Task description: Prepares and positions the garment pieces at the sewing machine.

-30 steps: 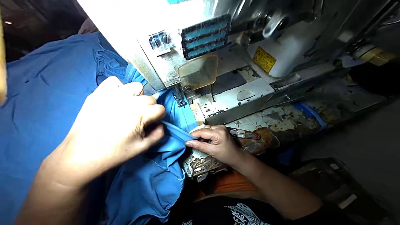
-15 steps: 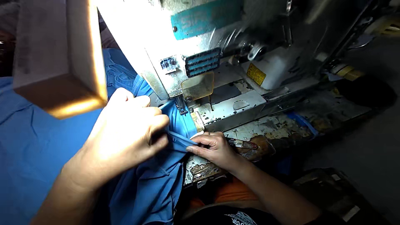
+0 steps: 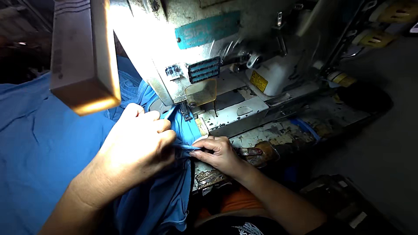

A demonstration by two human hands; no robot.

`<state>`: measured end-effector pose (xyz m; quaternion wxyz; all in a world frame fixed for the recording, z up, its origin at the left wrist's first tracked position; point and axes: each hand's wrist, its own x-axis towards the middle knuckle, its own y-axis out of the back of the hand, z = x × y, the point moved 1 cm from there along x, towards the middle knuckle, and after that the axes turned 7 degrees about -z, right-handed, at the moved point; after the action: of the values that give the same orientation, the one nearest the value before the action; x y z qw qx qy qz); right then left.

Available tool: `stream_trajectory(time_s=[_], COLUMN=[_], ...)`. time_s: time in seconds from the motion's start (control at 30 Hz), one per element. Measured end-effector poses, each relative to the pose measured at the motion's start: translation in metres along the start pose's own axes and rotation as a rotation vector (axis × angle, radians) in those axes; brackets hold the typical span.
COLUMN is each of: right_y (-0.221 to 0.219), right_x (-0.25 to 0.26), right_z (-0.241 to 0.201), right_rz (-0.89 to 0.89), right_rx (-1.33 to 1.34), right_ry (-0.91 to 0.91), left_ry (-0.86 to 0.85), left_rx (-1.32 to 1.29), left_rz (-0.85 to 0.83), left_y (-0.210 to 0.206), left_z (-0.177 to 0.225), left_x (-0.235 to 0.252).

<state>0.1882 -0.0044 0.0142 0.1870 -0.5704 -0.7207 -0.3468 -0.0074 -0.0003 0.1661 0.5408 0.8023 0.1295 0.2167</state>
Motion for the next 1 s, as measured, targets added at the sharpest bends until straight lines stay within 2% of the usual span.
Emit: stream_trajectory(time_s=[0.17, 0.27, 0.33, 0.37, 0.43, 0.5, 0.57, 0.6, 0.67, 0.77, 0.8, 0.93, 1.0], right_y=[-0.001, -0.004, -0.014, -0.024, -0.054, -0.088, -0.116, -0.11, -0.06, -0.007, 0.006, 0.017, 0.013], right_x=[-0.003, -0.019, -0.024, -0.02, 0.0, 0.025, 0.034, 0.034, 0.02, -0.006, -0.009, -0.011, -0.018], right_z=[-0.016, -0.026, -0.032, -0.036, -0.049, -0.053, -0.027, -0.024, -0.047, -0.033, -0.027, -0.039, -0.043], right_rz=[0.008, 0.125, 0.178, 0.13, -0.095, -0.36, -0.467, -0.528, -0.563, -0.056, 0.011, -0.175, -0.158], right_rx=[0.03, 0.074, 0.114, 0.117, 0.029, 0.016, 0.048, 0.07, 0.07, 0.101, 0.066, -0.051, -0.079], right_ry=[0.048, 0.065, 0.017, -0.023, -0.056, 0.059, 0.283, 0.31, 0.116, 0.038, 0.053, 0.218, 0.245], left_ry=[0.044, 0.06, 0.072, 0.079, 0.072, 0.028, 0.002, 0.003, 0.022, 0.039, 0.017, -0.08, -0.054], left_rx=[-0.072, -0.145, -0.116, -0.082, -0.026, 0.005, 0.013, 0.008, -0.02, -0.1, -0.142, -0.267, -0.272], left_rz=[0.059, 0.095, 0.122, 0.116, 0.057, -0.018, -0.066, -0.069, -0.048, -0.008, 0.006, 0.079, 0.12], left_y=[-0.005, -0.008, 0.004, 0.012, 0.027, 0.033, 0.029, 0.026, 0.015, -0.002, -0.006, -0.008, -0.015], left_z=[0.018, 0.019, 0.017, 0.019, 0.03, 0.043, 0.048, 0.047, 0.045, 0.045, 0.049, 0.064, 0.064], left_x=[-0.01, -0.021, -0.025, -0.024, -0.017, -0.006, -0.01, -0.018, -0.038, -0.047, -0.044, -0.021, -0.019])
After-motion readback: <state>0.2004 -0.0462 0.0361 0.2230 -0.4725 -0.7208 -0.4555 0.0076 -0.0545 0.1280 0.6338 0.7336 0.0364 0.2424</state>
